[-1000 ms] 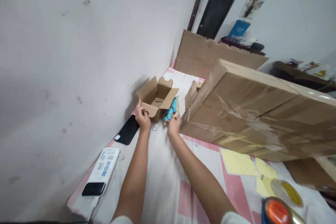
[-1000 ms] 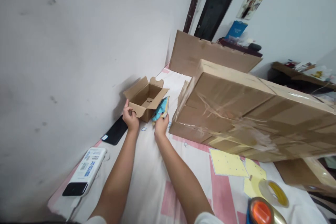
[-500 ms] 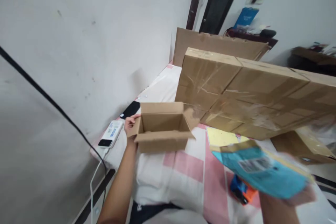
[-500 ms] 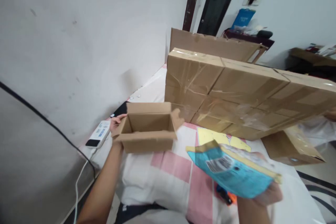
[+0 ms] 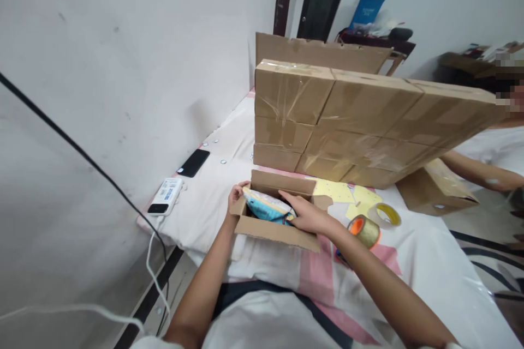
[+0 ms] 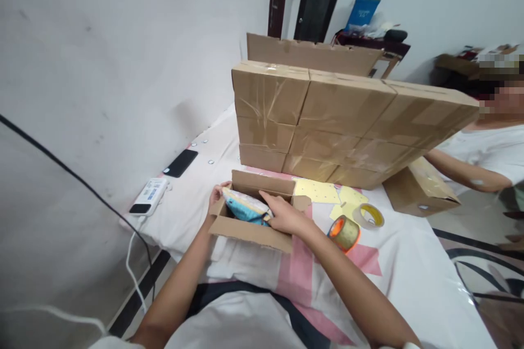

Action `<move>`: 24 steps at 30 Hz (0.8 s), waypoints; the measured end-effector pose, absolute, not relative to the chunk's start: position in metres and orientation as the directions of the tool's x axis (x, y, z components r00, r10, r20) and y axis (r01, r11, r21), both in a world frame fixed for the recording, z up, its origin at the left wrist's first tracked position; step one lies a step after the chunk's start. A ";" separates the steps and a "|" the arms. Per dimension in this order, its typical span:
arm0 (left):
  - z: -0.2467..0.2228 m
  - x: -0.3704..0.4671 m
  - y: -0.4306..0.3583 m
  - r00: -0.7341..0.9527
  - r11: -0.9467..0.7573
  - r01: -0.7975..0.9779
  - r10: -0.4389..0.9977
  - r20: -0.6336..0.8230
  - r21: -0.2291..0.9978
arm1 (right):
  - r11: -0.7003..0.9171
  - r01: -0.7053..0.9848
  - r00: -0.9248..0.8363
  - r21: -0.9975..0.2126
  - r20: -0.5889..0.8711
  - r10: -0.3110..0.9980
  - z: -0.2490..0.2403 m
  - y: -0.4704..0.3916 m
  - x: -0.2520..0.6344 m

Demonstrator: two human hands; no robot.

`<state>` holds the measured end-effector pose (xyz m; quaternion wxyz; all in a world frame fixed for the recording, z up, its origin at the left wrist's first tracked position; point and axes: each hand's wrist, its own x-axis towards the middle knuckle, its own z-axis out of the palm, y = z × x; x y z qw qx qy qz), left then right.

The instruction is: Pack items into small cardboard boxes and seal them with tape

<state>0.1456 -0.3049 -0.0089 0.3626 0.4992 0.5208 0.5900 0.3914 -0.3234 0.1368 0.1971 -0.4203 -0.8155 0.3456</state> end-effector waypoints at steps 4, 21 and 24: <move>-0.008 0.146 -0.307 -0.310 -0.254 -0.109 0.927 0.210 0.961 | 0.548 0.656 -0.562 -0.519 0.148 0.813 0.125 -0.331 0.395; 0.020 0.116 -0.402 0.068 -0.431 -0.013 0.900 0.431 0.902 | 0.356 0.150 -0.129 -0.922 0.339 0.932 0.078 -0.392 0.455; 0.028 0.118 -0.399 0.179 -0.578 0.178 0.815 0.551 0.797 | 0.407 0.242 -0.223 -0.881 0.358 0.907 0.069 -0.404 0.441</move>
